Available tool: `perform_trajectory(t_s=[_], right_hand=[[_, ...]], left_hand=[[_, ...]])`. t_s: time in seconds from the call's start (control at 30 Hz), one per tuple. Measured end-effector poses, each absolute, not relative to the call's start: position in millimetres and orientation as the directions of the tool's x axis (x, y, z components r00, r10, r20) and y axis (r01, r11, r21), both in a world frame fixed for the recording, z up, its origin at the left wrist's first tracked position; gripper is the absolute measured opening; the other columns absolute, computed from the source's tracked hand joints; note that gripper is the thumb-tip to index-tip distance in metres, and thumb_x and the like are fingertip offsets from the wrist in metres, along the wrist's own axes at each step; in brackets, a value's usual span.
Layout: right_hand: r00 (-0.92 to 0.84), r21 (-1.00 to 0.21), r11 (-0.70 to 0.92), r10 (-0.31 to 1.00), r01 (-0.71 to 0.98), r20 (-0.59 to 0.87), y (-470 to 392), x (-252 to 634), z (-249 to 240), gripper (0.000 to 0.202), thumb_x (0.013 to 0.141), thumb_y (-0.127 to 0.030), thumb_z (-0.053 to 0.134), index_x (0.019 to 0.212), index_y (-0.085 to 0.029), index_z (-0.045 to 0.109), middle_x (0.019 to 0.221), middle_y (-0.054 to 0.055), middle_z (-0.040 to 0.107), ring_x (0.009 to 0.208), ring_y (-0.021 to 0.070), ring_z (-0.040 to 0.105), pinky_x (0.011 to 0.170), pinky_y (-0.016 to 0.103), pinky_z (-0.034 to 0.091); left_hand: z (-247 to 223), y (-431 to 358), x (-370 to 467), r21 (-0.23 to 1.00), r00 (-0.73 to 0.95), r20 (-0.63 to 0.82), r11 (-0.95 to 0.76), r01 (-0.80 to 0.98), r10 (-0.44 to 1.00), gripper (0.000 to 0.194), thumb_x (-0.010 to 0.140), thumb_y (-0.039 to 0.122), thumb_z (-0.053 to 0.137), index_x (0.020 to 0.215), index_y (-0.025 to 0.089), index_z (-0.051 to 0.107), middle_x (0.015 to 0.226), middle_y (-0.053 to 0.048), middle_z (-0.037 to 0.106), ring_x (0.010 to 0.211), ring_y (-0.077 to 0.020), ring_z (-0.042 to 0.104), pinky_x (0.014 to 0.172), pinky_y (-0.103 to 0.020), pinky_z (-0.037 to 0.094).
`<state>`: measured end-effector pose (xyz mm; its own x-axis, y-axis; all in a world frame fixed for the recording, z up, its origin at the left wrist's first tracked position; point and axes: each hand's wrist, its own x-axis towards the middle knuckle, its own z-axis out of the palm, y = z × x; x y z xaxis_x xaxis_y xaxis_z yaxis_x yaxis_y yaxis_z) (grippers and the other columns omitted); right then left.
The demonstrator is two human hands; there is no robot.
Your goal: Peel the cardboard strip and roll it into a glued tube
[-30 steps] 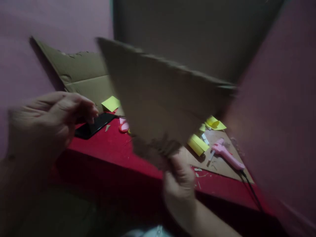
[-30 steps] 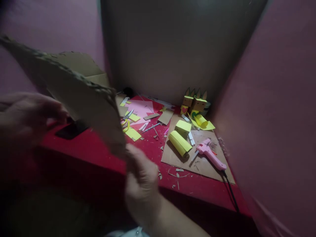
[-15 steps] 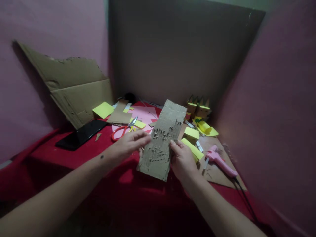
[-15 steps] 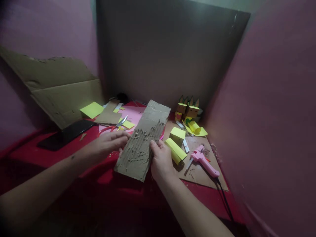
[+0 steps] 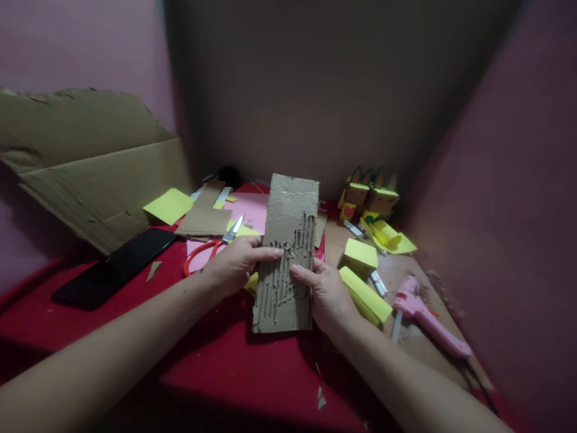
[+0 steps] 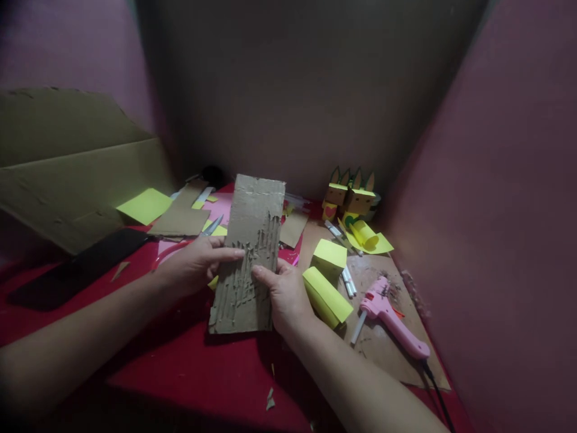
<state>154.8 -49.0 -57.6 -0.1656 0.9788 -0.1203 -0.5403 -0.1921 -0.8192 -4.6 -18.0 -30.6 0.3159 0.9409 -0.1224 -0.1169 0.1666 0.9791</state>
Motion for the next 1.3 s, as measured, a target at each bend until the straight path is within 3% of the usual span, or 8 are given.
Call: perform_trajectory(t_s=[0.13, 0.23, 0.3, 0.37, 0.43, 0.53, 0.8, 1.3], right_hand=[[-0.187, -0.831, -0.227, 0.971, -0.508, -0.151, -51, 158, -63, 0.034, 0.057, -0.027, 0.081, 0.086, -0.014, 0.067, 0.069, 0.004, 0.073, 0.061, 0.0208, 0.068, 0.068, 0.037, 0.055], [-0.204, -0.885, -0.187, 0.973, -0.426, -0.108, -55, 163, -65, 0.036, 0.069, -0.035, 0.075, 0.096, -0.016, 0.061, 0.080, 0.006, 0.073, 0.073, 0.0227, 0.069, 0.070, 0.038, 0.054], [-0.092, -0.958, 0.005, 0.995, -0.287, 0.032, -58, 167, -63, 0.033, 0.080, -0.037, 0.066, 0.106, -0.020, 0.053, 0.094, 0.007, 0.070, 0.084, 0.0222, 0.068, 0.075, 0.038, 0.054], [0.072, -0.938, 0.345, 0.935, 0.038, 0.347, -59, 171, -59, 0.034, 0.085, -0.030, 0.062, 0.115, -0.023, 0.048, 0.109, 0.009, 0.064, 0.096, 0.0215, 0.063, 0.084, 0.041, 0.052], [0.052, -0.656, 0.610, 0.714, 0.444, 0.698, -59, 173, -53, 0.034, 0.084, -0.019, 0.060, 0.117, -0.021, 0.051, 0.114, 0.012, 0.058, 0.103, 0.0230, 0.057, 0.091, 0.044, 0.048], [-0.211, -0.220, 0.671, 0.498, 0.708, 0.841, -57, 171, -43, 0.012, 0.086, -0.011, 0.057, 0.095, -0.018, 0.062, 0.092, 0.010, 0.062, 0.090, 0.0228, 0.054, 0.080, 0.042, 0.049], [-0.402, 0.016, 0.641, 0.461, 0.767, 0.791, -50, 161, -41, 0.017, 0.088, -0.016, 0.057, 0.074, -0.015, 0.066, 0.072, 0.008, 0.064, 0.071, 0.0208, 0.051, 0.066, 0.037, 0.045], [-0.438, 0.059, 0.657, 0.430, 0.751, 0.790, -45, 161, -51, 0.025, 0.087, -0.008, 0.051, 0.064, -0.016, 0.057, 0.064, 0.007, 0.056, 0.068, 0.0199, 0.047, 0.063, 0.034, 0.044]], left_hand=[[-30, -9, 4, 0.973, 0.328, -0.153, 0.199, -0.113, 0.932, 0.023, 0.064, 0.021, 0.073, 0.086, 0.014, 0.072, 0.073, -0.007, 0.075, 0.067, -0.0203, 0.069, 0.063, -0.030, 0.054], [-31, -12, 5, 0.963, 0.337, -0.189, 0.241, -0.121, 0.922, 0.027, 0.067, 0.023, 0.072, 0.091, 0.012, 0.071, 0.071, -0.007, 0.075, 0.066, -0.0213, 0.069, 0.064, -0.033, 0.055], [-31, -17, 3, 0.960, 0.343, -0.200, 0.254, -0.121, 0.918, 0.026, 0.068, 0.024, 0.072, 0.091, 0.012, 0.071, 0.069, -0.006, 0.074, 0.063, -0.0204, 0.069, 0.062, -0.031, 0.055], [-28, -22, 0, 0.964, 0.333, -0.200, 0.246, -0.099, 0.921, 0.022, 0.068, 0.023, 0.072, 0.087, 0.014, 0.071, 0.068, -0.005, 0.074, 0.061, -0.0191, 0.068, 0.059, -0.029, 0.054], [-26, -24, -4, 0.974, 0.321, -0.192, 0.221, -0.057, 0.928, 0.017, 0.068, 0.023, 0.072, 0.083, 0.015, 0.071, 0.070, -0.004, 0.074, 0.060, -0.0176, 0.067, 0.057, -0.027, 0.053], [-26, -24, -8, 0.988, 0.322, -0.156, 0.149, 0.046, 0.934, 0.012, 0.070, 0.025, 0.070, 0.079, 0.016, 0.070, 0.071, -0.002, 0.073, 0.059, -0.0142, 0.065, 0.054, -0.023, 0.049], [-39, -20, -16, 0.963, 0.369, -0.073, -0.030, 0.267, 0.926, 0.022, 0.073, 0.036, 0.065, 0.078, 0.015, 0.069, 0.072, -0.002, 0.068, 0.064, -0.0166, 0.061, 0.054, -0.025, 0.046], [-37, -27, -9, 0.978, 0.382, -0.110, 0.032, 0.206, 0.918, 0.021, 0.069, 0.034, 0.063, 0.073, 0.013, 0.064, 0.061, -0.001, 0.062, 0.054, -0.0140, 0.055, 0.050, -0.026, 0.043]])
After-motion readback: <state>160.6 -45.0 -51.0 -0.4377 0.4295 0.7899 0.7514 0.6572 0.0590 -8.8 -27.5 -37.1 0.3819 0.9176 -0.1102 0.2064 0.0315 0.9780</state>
